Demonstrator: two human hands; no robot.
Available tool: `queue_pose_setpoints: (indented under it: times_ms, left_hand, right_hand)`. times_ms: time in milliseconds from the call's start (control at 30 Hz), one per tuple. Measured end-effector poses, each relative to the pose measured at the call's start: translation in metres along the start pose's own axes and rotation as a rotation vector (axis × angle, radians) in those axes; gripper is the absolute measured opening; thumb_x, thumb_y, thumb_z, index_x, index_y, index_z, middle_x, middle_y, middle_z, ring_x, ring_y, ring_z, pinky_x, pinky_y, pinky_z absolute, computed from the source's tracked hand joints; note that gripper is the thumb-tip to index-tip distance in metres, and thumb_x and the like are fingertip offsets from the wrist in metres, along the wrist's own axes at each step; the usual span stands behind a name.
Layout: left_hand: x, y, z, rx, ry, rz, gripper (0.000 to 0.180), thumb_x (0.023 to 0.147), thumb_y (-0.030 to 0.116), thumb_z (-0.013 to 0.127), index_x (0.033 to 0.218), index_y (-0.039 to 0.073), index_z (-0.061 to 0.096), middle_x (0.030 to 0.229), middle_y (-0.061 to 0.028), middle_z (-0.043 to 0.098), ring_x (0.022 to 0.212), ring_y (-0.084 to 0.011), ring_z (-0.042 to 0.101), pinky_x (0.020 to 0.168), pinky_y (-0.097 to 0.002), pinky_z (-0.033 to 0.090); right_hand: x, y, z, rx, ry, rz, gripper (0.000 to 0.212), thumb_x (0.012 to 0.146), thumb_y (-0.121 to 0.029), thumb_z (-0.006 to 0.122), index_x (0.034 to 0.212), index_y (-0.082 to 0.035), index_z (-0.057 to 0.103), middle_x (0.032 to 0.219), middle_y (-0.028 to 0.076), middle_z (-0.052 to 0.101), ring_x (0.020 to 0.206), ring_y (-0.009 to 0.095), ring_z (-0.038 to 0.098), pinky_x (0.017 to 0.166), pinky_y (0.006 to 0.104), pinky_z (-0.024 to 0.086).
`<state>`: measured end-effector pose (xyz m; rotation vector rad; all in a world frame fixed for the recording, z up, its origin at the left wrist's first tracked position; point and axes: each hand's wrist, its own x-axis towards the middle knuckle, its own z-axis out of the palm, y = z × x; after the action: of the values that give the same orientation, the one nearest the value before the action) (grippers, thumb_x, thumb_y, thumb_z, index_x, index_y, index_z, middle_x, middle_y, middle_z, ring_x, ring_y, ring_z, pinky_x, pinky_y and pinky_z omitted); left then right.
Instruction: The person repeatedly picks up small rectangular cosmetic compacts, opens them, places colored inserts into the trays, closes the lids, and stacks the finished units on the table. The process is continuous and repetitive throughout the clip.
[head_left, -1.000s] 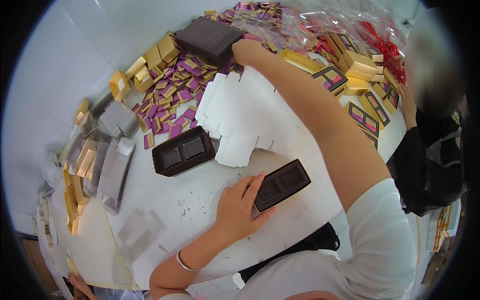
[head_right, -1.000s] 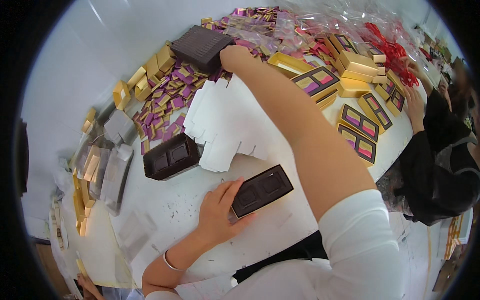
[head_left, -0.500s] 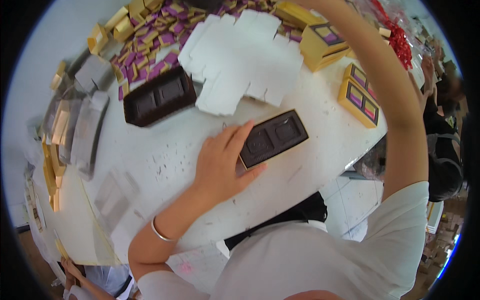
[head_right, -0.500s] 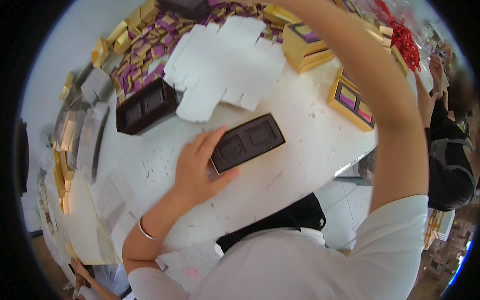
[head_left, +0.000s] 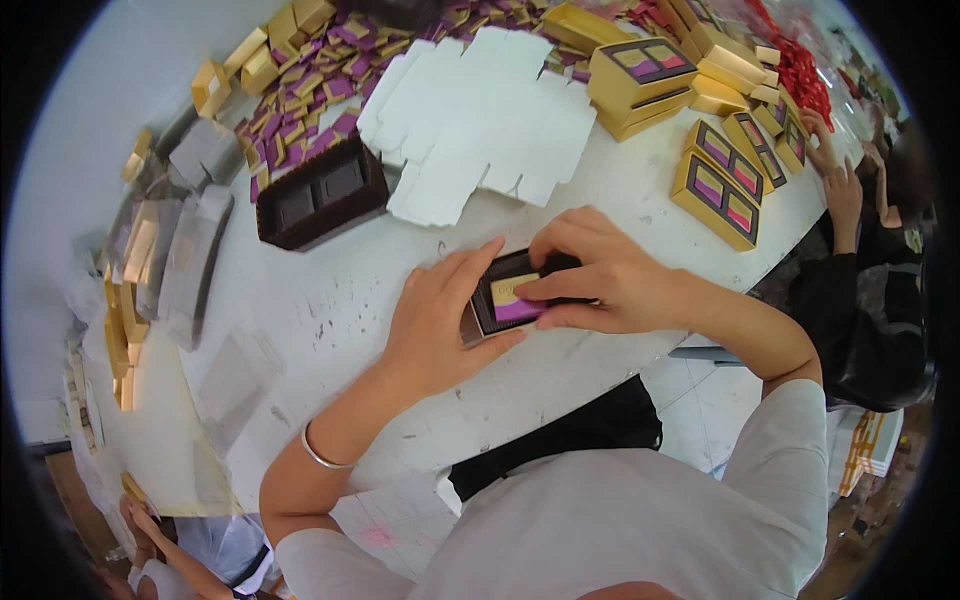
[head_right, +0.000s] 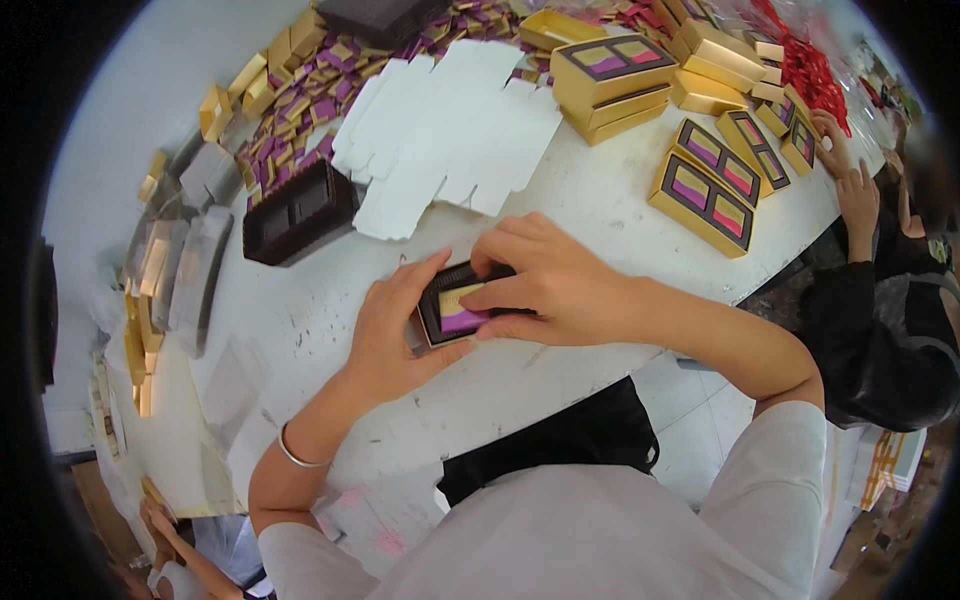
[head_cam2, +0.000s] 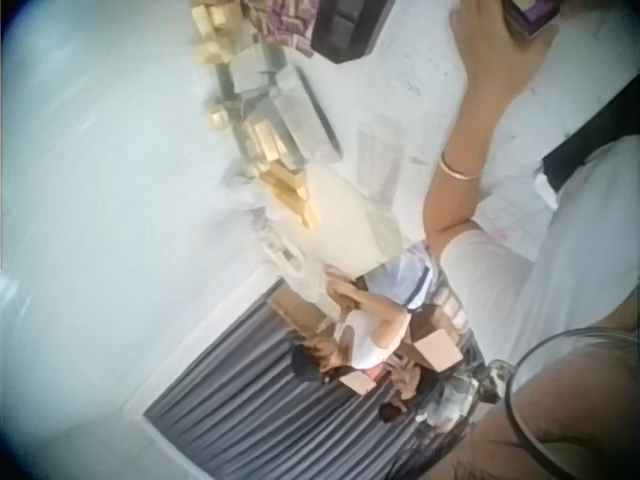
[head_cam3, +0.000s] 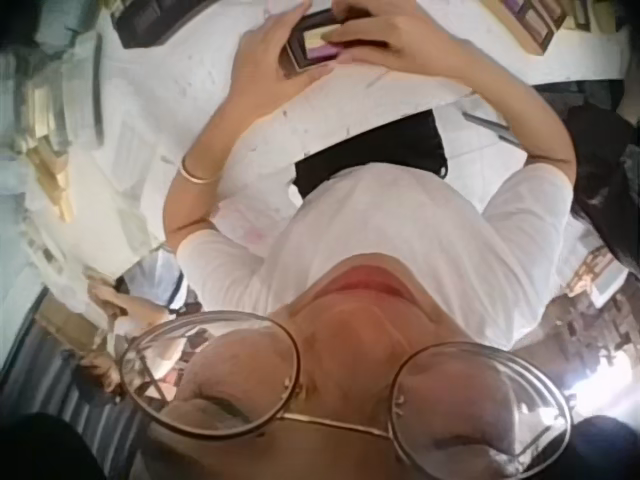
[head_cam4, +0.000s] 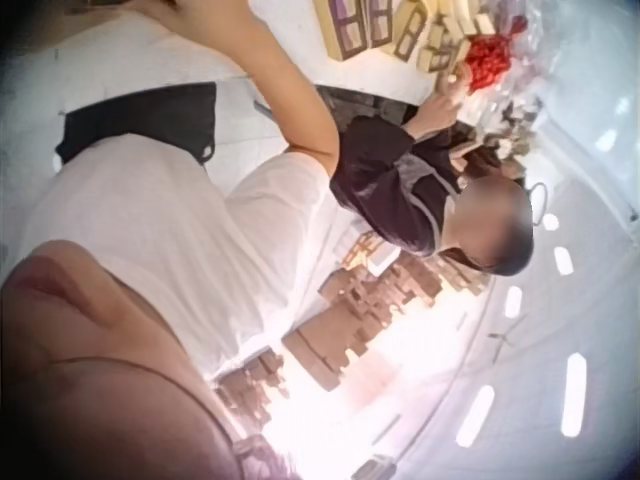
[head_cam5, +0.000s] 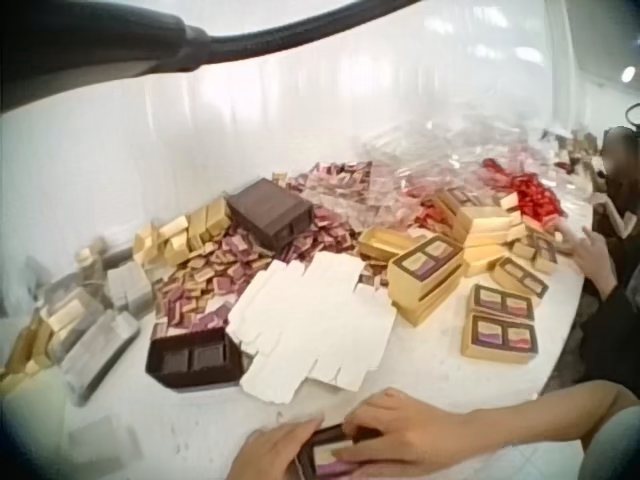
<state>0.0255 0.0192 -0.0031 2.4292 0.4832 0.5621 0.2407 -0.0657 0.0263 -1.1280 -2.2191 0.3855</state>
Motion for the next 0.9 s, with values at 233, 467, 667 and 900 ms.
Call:
queue_pose_setpoints:
  times_ms: [233,467,667,900]
  left_hand:
    - [0.002,0.000,0.001,0.001,-0.038,-0.013,0.070,0.065,0.029,0.079,0.124,0.005,0.047,0.107,-0.0106,0.056,0.095,-0.0287,0.054,0.080,-0.0374,0.038]
    - [0.005,0.001,-0.002,0.010,-0.083,-0.034,0.068,0.064,0.026,0.080,0.120,0.003,0.049,0.110,-0.0114,0.056,0.095,-0.0278,0.054,0.080,-0.0370,0.036]
    - [0.004,-0.002,-0.001,0.041,-0.065,-0.008,0.078,0.065,0.030,0.080,0.127,-0.001,0.045,0.115,-0.0145,0.056,0.098,-0.0280,0.054,0.081,-0.0369,0.037]
    - [0.000,-0.006,-0.002,0.049,-0.038,0.040,0.079,0.064,0.031,0.080,0.127,-0.002,0.045,0.111,-0.0134,0.059,0.095,-0.0256,0.056,0.077,-0.0349,0.036]
  right_hand:
    - [0.024,-0.002,0.007,0.051,-0.159,0.294,0.014,0.075,-0.013,0.070,0.083,-0.016,0.059,0.089,0.002,0.050,0.090,0.020,0.049,0.078,0.0366,0.031]
    - [0.033,-0.004,0.004,-0.037,-0.267,0.285,0.013,0.077,-0.013,0.066,0.076,-0.017,0.054,0.076,-0.003,0.054,0.083,0.018,0.049,0.076,0.0357,0.030]
    - [0.036,-0.005,0.009,0.106,-0.358,0.362,0.011,0.079,-0.012,0.063,0.072,-0.015,0.054,0.073,-0.002,0.054,0.076,0.017,0.049,0.074,0.0343,0.029]
    - [0.040,0.002,-0.084,-0.049,0.348,0.016,0.025,0.073,-0.002,0.061,0.097,-0.007,0.059,0.090,0.006,0.059,0.084,0.020,0.057,0.076,0.0365,0.044]
